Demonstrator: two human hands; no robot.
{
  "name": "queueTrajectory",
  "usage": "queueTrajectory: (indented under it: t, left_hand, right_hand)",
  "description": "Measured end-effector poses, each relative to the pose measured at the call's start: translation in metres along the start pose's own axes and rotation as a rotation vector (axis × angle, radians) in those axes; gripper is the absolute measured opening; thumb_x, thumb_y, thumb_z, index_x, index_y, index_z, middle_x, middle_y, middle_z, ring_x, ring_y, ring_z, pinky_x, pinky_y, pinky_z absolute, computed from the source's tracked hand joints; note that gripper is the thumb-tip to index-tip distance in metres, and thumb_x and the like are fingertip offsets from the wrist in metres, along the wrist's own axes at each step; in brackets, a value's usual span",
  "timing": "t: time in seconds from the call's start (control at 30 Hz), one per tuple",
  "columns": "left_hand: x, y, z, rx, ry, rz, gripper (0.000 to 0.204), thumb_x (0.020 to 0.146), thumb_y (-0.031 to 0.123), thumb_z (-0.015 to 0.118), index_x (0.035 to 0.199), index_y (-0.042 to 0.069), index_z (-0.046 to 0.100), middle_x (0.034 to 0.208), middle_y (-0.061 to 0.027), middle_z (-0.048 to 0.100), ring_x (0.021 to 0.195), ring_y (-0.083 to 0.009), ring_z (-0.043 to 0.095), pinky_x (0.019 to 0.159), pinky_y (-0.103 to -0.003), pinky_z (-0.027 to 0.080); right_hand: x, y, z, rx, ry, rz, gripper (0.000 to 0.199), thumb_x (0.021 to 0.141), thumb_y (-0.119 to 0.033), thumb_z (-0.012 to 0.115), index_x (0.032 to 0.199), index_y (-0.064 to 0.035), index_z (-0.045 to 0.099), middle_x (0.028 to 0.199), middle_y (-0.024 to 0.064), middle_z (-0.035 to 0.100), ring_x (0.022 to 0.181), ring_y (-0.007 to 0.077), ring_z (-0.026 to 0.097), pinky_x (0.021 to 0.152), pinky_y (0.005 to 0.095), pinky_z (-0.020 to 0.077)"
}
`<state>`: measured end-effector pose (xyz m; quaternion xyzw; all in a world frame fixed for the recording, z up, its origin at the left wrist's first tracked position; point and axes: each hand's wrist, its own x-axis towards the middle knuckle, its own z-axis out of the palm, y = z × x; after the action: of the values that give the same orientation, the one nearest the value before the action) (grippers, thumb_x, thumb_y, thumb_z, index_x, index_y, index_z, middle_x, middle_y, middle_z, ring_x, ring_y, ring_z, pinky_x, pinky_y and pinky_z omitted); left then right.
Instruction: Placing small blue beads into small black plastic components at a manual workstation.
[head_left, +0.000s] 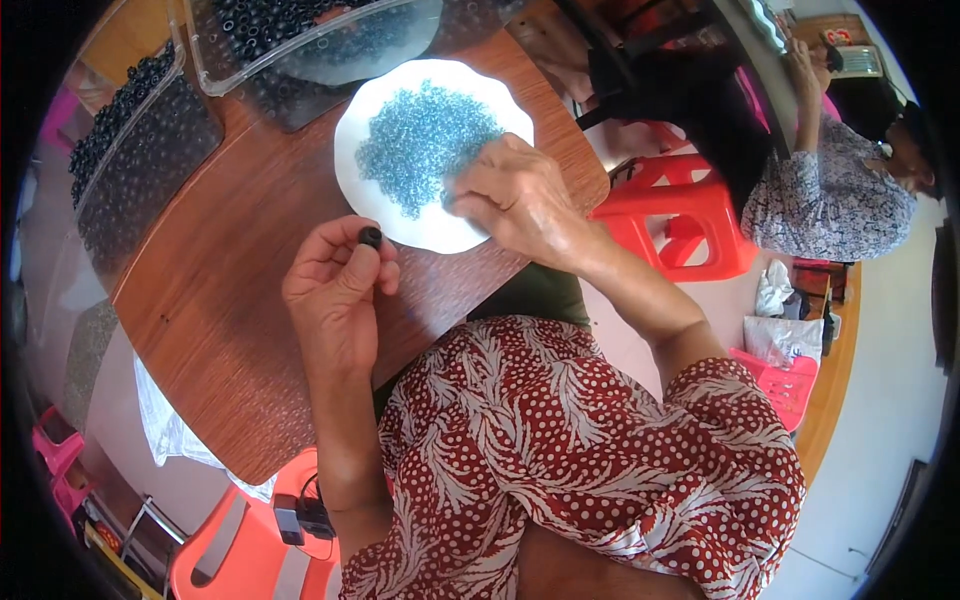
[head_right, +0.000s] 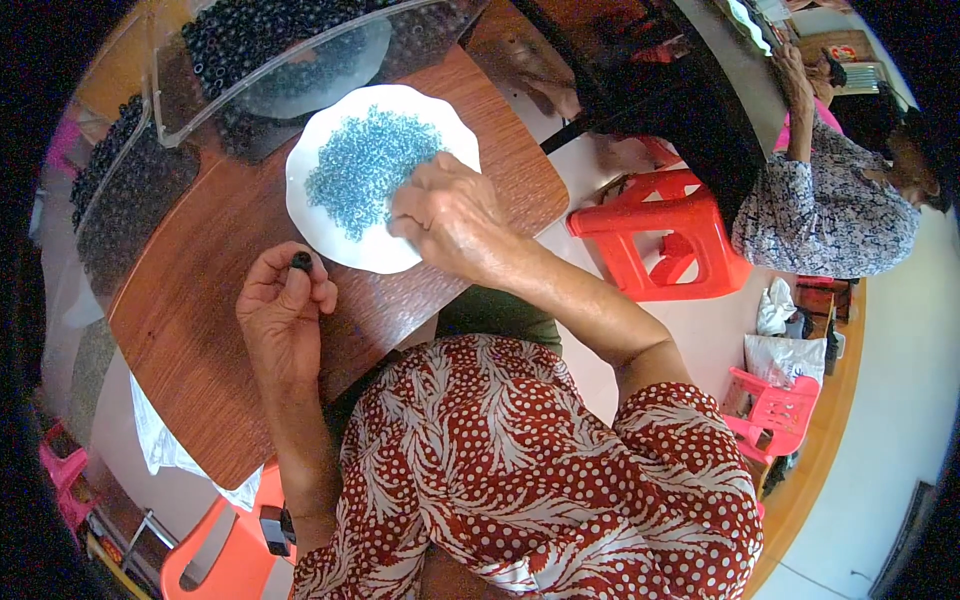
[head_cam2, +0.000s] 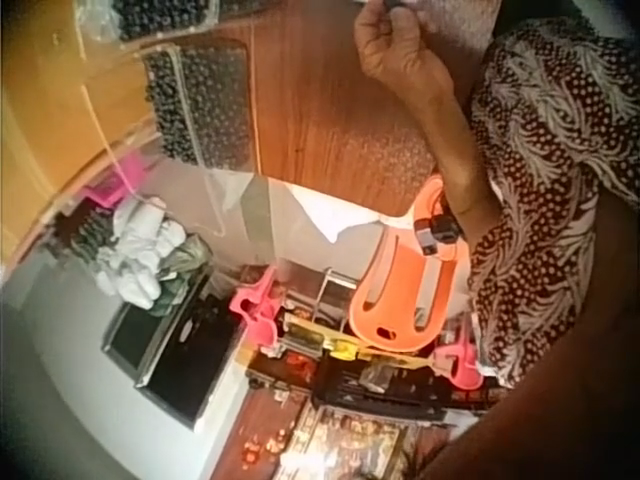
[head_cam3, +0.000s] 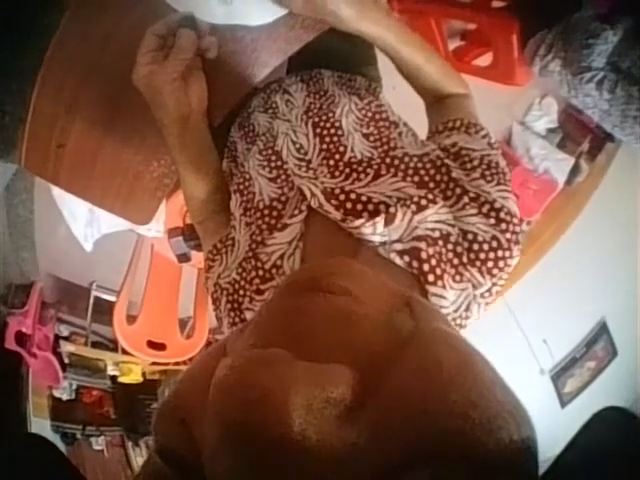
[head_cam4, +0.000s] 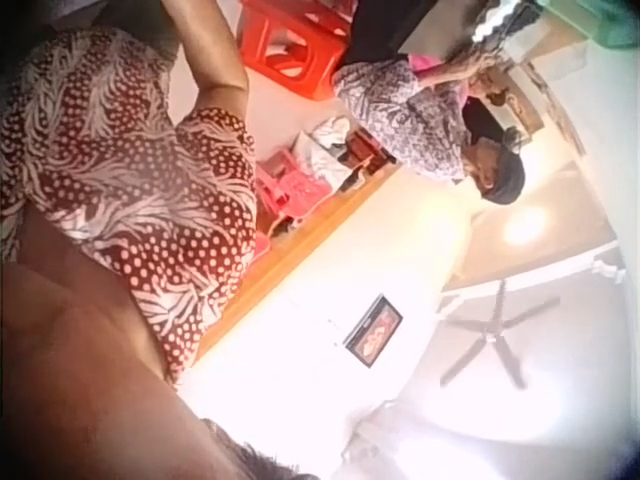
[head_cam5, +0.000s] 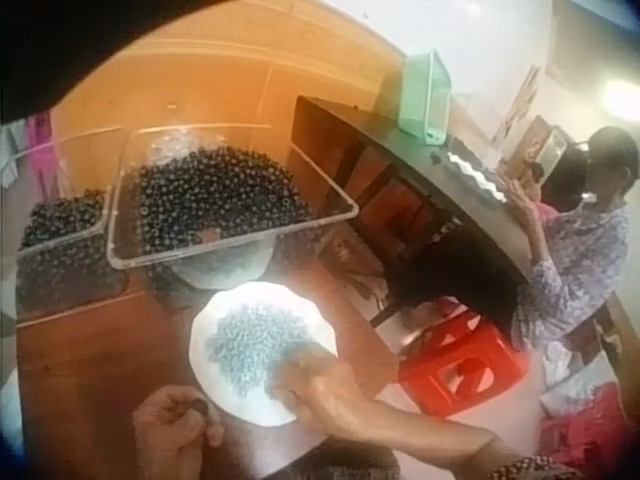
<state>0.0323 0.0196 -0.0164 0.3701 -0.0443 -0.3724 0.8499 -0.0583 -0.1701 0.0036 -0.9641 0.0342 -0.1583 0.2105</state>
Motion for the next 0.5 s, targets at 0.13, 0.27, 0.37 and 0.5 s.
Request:
queueTrajectory:
  t: [0.13, 0.27, 0.37, 0.5]
  left_hand:
    - [0.001, -0.001, 0.001, -0.006, 0.005, -0.014, 0.018, 0.079, 0.003, 0.064, 0.094, -0.005, 0.057, 0.078, -0.0100, 0.060, 0.064, -0.0133, 0.053, 0.055, -0.023, 0.043]
    - [0.002, -0.005, -0.003, 0.011, -0.001, -0.031, 0.019, 0.078, 0.003, 0.065, 0.093, -0.005, 0.058, 0.078, -0.0100, 0.060, 0.063, -0.0132, 0.053, 0.054, -0.022, 0.043]
    - [0.000, -0.004, -0.002, 0.017, 0.007, -0.030, 0.019, 0.078, 0.003, 0.065, 0.093, -0.005, 0.058, 0.077, -0.0101, 0.060, 0.062, -0.0132, 0.053, 0.054, -0.022, 0.043]
    - [0.000, -0.005, 0.000, 0.020, 0.000, -0.030, 0.018, 0.078, 0.002, 0.065, 0.093, -0.005, 0.058, 0.078, -0.0106, 0.061, 0.062, -0.0132, 0.053, 0.054, -0.023, 0.043]
  right_hand:
    - [0.003, -0.005, 0.010, -0.056, -0.006, 0.029, 0.007, 0.068, -0.008, 0.066, 0.074, -0.0051, 0.063, 0.069, 0.0071, 0.056, 0.067, 0.0243, 0.051, 0.059, 0.0349, 0.0425]
    - [0.002, -0.006, 0.011, -0.072, 0.020, 0.019, 0.010, 0.067, -0.004, 0.065, 0.075, -0.0029, 0.060, 0.070, 0.0083, 0.056, 0.067, 0.0251, 0.051, 0.059, 0.0359, 0.0428]
    - [-0.001, -0.007, 0.007, -0.009, 0.054, 0.014, 0.012, 0.067, -0.002, 0.065, 0.077, -0.0018, 0.059, 0.072, 0.0087, 0.057, 0.067, 0.0250, 0.052, 0.059, 0.0352, 0.0426]
    - [-0.001, -0.012, -0.002, 0.132, 0.105, 0.030, 0.013, 0.069, 0.000, 0.066, 0.079, -0.0013, 0.058, 0.073, 0.0080, 0.057, 0.068, 0.0237, 0.053, 0.060, 0.0326, 0.0428]
